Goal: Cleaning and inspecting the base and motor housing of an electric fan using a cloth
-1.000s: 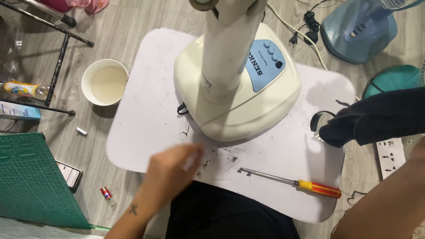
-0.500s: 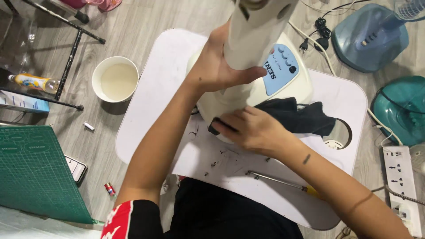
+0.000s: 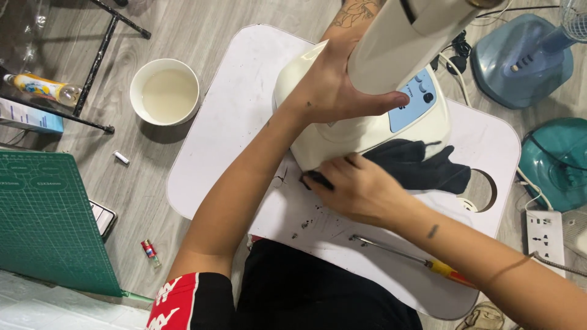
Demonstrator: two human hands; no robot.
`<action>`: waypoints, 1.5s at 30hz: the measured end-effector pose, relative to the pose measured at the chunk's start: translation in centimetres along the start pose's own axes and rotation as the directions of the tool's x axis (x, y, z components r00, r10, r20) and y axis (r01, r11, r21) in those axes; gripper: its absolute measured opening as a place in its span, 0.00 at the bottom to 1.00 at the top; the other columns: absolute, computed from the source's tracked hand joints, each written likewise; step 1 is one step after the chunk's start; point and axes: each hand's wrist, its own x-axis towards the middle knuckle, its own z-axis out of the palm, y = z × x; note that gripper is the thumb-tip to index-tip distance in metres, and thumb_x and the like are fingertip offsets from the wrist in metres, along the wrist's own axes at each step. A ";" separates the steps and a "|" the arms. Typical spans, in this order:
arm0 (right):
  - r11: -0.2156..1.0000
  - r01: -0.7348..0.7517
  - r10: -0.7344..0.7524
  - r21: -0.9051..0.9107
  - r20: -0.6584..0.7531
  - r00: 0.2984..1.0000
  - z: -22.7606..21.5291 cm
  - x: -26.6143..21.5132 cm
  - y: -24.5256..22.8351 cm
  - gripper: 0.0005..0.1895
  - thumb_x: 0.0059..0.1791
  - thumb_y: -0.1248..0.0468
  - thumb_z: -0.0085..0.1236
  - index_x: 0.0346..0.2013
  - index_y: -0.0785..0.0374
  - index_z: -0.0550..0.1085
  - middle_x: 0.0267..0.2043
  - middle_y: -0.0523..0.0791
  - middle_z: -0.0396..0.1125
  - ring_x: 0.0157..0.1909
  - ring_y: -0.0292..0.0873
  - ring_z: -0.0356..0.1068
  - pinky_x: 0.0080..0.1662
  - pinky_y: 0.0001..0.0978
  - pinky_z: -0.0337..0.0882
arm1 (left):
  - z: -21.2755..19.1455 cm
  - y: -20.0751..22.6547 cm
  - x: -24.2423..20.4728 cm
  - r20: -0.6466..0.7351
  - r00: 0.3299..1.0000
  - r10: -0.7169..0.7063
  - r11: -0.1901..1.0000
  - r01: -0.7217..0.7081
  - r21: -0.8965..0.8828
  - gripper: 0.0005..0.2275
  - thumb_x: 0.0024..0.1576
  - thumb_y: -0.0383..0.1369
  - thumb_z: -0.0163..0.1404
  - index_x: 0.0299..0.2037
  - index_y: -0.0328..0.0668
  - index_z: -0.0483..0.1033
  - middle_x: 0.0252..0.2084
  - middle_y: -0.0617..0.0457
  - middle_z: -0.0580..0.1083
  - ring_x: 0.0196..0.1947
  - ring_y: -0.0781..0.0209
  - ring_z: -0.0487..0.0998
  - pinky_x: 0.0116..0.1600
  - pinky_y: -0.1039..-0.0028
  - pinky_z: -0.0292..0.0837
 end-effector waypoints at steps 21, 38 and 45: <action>1.000 -0.006 0.006 -0.002 0.264 0.965 -0.8 -2.0 -0.9 0.22 0.50 0.59 0.53 0.58 0.51 0.76 0.43 0.50 0.63 0.36 0.43 0.61 0.38 0.30 0.62 | 0.0 0.1 0.0 0.015 0.999 -0.046 0.999 0.046 0.008 0.27 0.46 0.42 0.69 0.51 0.40 0.70 0.41 0.49 0.80 0.37 0.56 0.83 0.47 0.67 0.82; 0.970 -0.157 0.197 -0.184 0.225 0.954 0.3 -1.9 -3.5 0.28 0.53 0.50 0.49 0.67 0.53 0.69 0.45 0.50 0.63 0.41 0.46 0.61 0.43 0.32 0.63 | 0.0 0.4 -0.1 -0.003 0.999 -0.039 0.999 0.039 -0.026 0.25 0.46 0.41 0.67 0.48 0.37 0.72 0.40 0.49 0.79 0.37 0.56 0.81 0.47 0.67 0.79; 0.978 -0.153 0.168 -0.143 0.100 0.981 -0.7 -0.2 -2.6 0.24 0.47 0.62 0.55 0.59 0.57 0.75 0.41 0.51 0.62 0.39 0.46 0.62 0.42 0.32 0.64 | -0.1 0.2 0.1 0.030 0.994 -0.101 0.995 0.101 -0.009 0.28 0.43 0.36 0.69 0.53 0.38 0.73 0.44 0.46 0.79 0.41 0.52 0.83 0.51 0.63 0.80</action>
